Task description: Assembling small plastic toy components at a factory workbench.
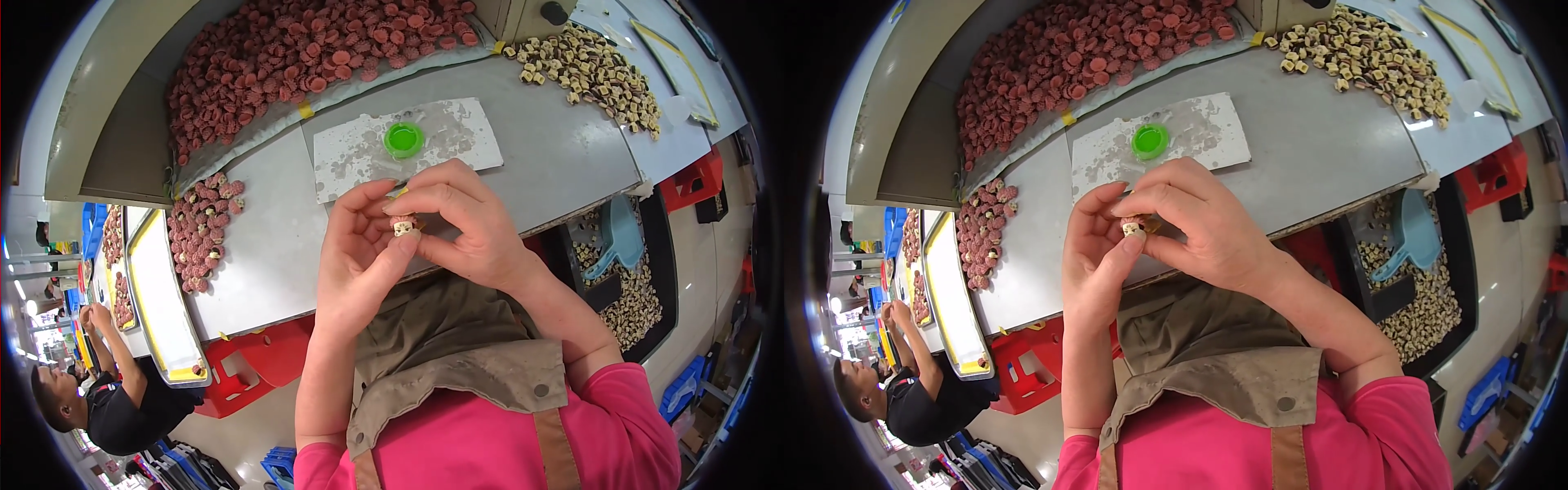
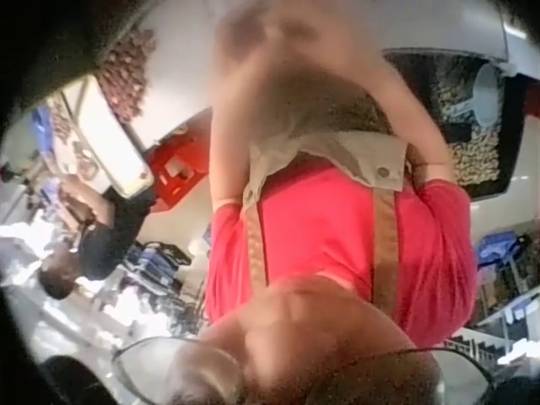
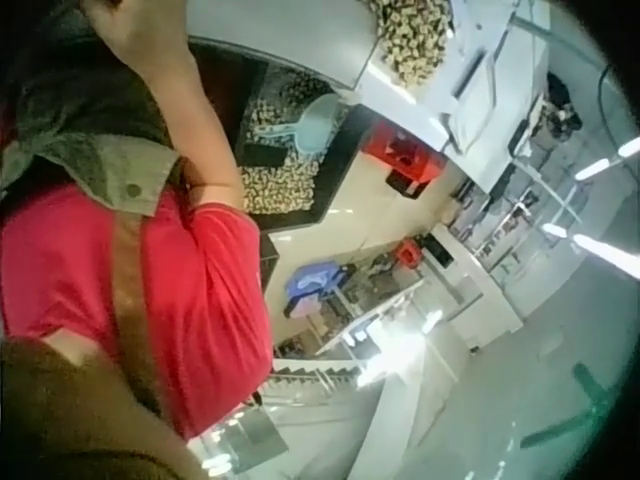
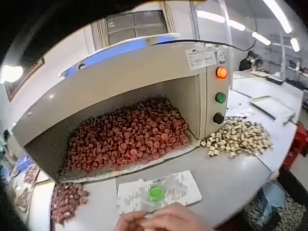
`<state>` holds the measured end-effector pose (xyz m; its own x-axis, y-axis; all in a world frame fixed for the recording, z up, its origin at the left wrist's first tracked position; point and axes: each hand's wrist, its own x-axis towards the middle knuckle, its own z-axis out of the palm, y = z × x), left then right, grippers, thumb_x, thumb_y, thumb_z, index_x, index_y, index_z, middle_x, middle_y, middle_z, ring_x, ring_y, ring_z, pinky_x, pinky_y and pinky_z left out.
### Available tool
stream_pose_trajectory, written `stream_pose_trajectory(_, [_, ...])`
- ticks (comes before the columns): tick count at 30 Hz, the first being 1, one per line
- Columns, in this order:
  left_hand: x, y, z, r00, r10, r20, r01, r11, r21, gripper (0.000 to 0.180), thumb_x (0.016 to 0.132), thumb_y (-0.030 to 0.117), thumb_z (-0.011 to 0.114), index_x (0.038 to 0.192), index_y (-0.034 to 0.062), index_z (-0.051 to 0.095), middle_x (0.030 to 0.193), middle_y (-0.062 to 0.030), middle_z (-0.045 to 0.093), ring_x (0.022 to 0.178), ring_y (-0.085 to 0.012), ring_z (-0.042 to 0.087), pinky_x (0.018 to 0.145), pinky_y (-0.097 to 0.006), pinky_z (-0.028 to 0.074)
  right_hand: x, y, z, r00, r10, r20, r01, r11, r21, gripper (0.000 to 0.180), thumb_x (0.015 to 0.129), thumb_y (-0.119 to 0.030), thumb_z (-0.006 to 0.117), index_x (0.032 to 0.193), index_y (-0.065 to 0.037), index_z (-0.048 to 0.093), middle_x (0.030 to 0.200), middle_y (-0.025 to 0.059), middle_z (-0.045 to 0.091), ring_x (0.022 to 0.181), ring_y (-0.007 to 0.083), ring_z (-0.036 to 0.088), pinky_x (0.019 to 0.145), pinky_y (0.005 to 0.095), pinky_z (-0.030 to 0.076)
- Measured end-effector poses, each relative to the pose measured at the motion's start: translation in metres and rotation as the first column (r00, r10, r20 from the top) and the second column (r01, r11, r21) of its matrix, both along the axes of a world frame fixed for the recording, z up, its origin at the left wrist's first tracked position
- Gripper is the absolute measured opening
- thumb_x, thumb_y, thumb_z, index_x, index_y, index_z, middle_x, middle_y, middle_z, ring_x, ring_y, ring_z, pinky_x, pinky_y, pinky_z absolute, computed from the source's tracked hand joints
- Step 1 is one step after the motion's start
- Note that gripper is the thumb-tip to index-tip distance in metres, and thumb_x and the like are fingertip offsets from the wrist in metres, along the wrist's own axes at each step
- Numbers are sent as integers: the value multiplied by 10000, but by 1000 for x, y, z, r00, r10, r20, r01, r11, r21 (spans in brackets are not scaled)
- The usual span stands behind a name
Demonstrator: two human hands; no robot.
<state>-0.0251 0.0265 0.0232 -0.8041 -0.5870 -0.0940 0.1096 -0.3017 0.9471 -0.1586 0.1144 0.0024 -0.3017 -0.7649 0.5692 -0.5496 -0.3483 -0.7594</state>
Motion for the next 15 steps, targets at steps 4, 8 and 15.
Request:
stream_pose_trajectory(4, [0, -1, -5, 999, 19, -26, -20, 999, -35, 496, 806, 9, 619, 1246, -4, 390, 1059, -79, 533, 970, -122, 528, 851, -253, 453, 0, -2, 0, 999, -26, -34, 25, 1000, -6, 338, 654, 6, 725, 969, -77, 638, 980, 69, 542, 893, 204, 552, 750, 291, 485])
stream_pose_trajectory(8, [1, -2, -5, 999, 33, -40, -34, 999, -23, 492, 802, 5, 620, 1240, -4, 395, 1060, -82, 539, 964, -125, 538, 852, -254, 452, 1, -4, -1, 999, -25, -46, 25, 1000, -2, 350, 652, 3, 731, 978, -79, 633, 977, 69, 539, 895, 205, 552, 752, 294, 484])
stream_pose_trajectory(15, [7, -9, -10, 989, 20, -146, -1, 992, 127, 408, 895, 85, 520, 1266, -8, 378, 1028, -99, 594, 1012, -163, 564, 902, -292, 438, 2, -5, -1, 1000, -25, 7, 25, 999, 23, 363, 674, -33, 745, 1011, -77, 617, 988, 80, 541, 911, 214, 552, 762, 299, 475])
